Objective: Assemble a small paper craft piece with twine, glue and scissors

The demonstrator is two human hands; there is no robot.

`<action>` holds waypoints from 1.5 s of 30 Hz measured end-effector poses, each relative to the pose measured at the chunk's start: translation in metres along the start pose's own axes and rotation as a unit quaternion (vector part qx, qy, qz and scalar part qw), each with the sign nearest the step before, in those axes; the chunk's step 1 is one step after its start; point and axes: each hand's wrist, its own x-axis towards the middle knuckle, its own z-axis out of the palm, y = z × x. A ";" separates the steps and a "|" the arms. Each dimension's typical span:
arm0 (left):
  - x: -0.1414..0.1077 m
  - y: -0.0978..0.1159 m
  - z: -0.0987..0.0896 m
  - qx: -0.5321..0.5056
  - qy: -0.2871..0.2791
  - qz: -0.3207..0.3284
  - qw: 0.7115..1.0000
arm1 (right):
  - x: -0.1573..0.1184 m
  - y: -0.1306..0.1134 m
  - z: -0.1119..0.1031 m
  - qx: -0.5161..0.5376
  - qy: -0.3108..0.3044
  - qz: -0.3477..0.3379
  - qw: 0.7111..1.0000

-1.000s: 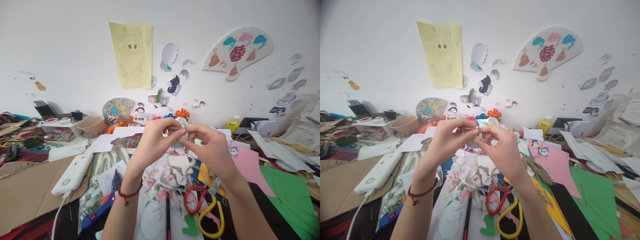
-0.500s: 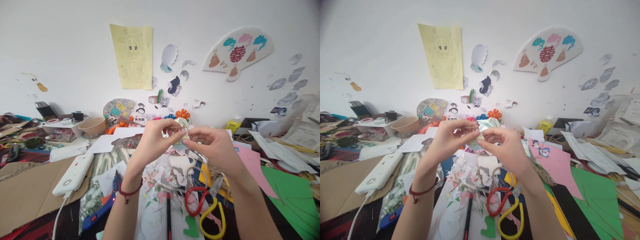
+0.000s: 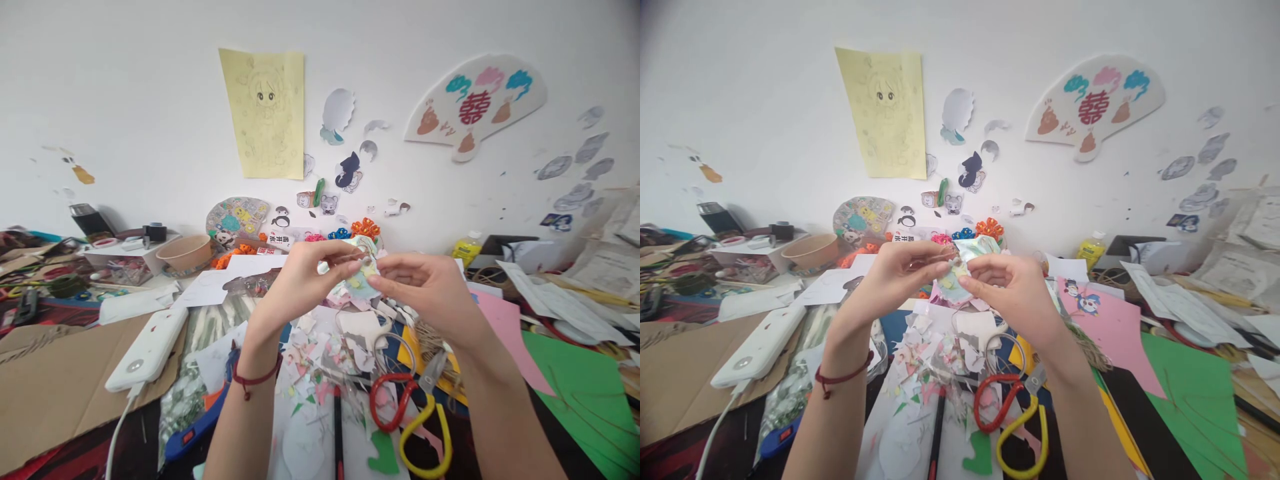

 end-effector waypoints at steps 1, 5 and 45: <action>0.000 0.000 0.001 0.008 0.005 0.000 1.000 | 0.000 0.000 0.000 -0.003 0.000 -0.005 1.000; 0.001 0.004 0.006 0.033 0.034 0.007 0.999 | -0.001 -0.001 0.001 -0.056 -0.013 -0.061 0.997; 0.001 0.002 -0.012 0.162 0.198 0.048 0.966 | 0.001 0.002 -0.003 -0.047 0.039 -0.058 0.996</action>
